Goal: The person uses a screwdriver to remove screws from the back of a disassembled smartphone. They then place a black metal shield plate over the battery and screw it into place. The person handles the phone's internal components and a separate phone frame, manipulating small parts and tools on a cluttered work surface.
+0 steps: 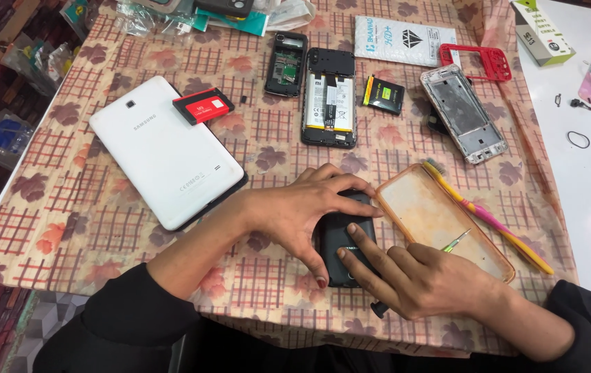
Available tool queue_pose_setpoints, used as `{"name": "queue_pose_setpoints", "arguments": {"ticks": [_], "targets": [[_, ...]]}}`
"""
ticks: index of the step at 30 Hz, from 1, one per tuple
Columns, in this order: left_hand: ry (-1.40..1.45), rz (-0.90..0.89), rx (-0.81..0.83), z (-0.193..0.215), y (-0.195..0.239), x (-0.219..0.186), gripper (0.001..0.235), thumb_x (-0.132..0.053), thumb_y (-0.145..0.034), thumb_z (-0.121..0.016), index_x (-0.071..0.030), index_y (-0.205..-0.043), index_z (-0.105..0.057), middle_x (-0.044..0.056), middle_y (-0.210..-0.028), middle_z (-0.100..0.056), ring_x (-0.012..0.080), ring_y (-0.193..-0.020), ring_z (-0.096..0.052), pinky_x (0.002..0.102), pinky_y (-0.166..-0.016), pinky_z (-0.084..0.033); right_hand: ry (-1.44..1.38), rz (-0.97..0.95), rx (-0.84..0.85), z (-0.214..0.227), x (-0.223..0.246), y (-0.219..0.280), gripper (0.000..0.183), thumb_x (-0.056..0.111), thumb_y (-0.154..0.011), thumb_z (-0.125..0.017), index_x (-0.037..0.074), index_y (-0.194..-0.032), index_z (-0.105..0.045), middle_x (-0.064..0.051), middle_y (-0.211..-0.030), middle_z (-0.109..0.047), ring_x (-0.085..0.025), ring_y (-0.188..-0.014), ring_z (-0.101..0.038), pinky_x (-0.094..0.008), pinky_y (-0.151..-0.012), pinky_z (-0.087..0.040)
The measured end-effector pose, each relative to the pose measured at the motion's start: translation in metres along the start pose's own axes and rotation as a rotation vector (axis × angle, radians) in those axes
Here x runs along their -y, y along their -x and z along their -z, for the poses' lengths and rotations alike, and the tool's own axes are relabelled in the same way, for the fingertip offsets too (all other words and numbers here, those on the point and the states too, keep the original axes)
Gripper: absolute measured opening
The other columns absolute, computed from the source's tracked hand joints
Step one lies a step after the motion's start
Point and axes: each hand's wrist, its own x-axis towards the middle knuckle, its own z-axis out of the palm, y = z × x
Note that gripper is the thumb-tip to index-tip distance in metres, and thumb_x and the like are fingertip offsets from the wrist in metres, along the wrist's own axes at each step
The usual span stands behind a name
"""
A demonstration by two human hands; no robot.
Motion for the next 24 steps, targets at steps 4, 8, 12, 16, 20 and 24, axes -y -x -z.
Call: {"name": "queue_pose_setpoints", "arguments": {"ticks": [4,8,12,16,20,24], "targets": [[0.042,0.020,0.026,0.003,0.003,0.001,0.121,-0.064,-0.047,-0.094,-0.017,-0.150,-0.053,0.017,-0.159,-0.037,0.0395,-0.144,-0.032,0.057,-0.118,-0.032,-0.081,-0.066,-0.077,-0.005,-0.002,0.001,0.059,0.033,-0.087,-0.063,0.003,-0.138,-0.059,-0.021,-0.129,-0.070,-0.009,-0.069,-0.071,-0.026,-0.060,-0.062],[0.134,0.112,0.067,0.005,0.006,0.002,0.115,-0.067,-0.059,-0.089,-0.021,-0.156,-0.049,0.017,-0.165,-0.033,0.0417,-0.152,-0.024,0.059,-0.119,-0.028,-0.360,-0.183,-0.230,-0.010,-0.014,0.006,0.064,0.041,-0.088,-0.063,0.001,-0.137,-0.054,-0.019,-0.133,-0.068,-0.019,-0.084,-0.076,-0.034,-0.066,-0.063],[0.196,0.108,0.011,0.009,0.003,0.003,0.106,-0.061,-0.065,-0.089,-0.022,-0.155,-0.048,0.012,-0.165,-0.036,0.0374,-0.154,-0.026,0.058,-0.122,-0.026,-0.673,-0.438,-0.253,-0.012,-0.024,0.013,0.064,0.044,-0.086,-0.067,0.004,-0.133,-0.055,-0.016,-0.131,-0.071,-0.016,-0.069,-0.075,-0.034,-0.058,-0.061],[0.319,0.243,-0.098,0.010,-0.004,0.003,0.072,-0.031,-0.077,-0.078,-0.021,-0.145,-0.057,0.008,-0.147,-0.058,0.0272,-0.138,-0.051,0.045,-0.116,-0.043,-0.823,-0.596,-0.294,-0.008,-0.023,0.020,0.042,0.024,-0.103,-0.056,0.003,-0.139,-0.055,-0.011,-0.121,-0.073,-0.017,-0.067,-0.070,-0.033,-0.058,-0.058],[0.384,0.162,-0.296,0.009,-0.004,0.006,0.050,0.000,-0.086,-0.061,-0.010,-0.135,-0.066,0.008,-0.130,-0.073,0.0210,-0.121,-0.070,0.035,-0.110,-0.052,-0.979,-0.924,-0.246,-0.013,-0.019,0.026,0.042,0.028,-0.106,-0.048,0.009,-0.139,-0.065,-0.003,-0.082,-0.070,-0.009,-0.046,-0.057,-0.029,-0.046,-0.042],[0.340,0.199,-0.418,0.008,-0.008,0.004,0.030,-0.006,-0.097,-0.068,-0.007,-0.127,-0.070,0.006,-0.116,-0.078,0.0176,-0.109,-0.075,0.033,-0.098,-0.057,-1.021,-1.121,-0.336,-0.021,-0.020,0.027,0.040,0.026,-0.107,-0.048,0.008,-0.133,-0.073,0.003,-0.045,-0.042,-0.004,-0.039,-0.040,-0.027,-0.045,-0.025]]}}
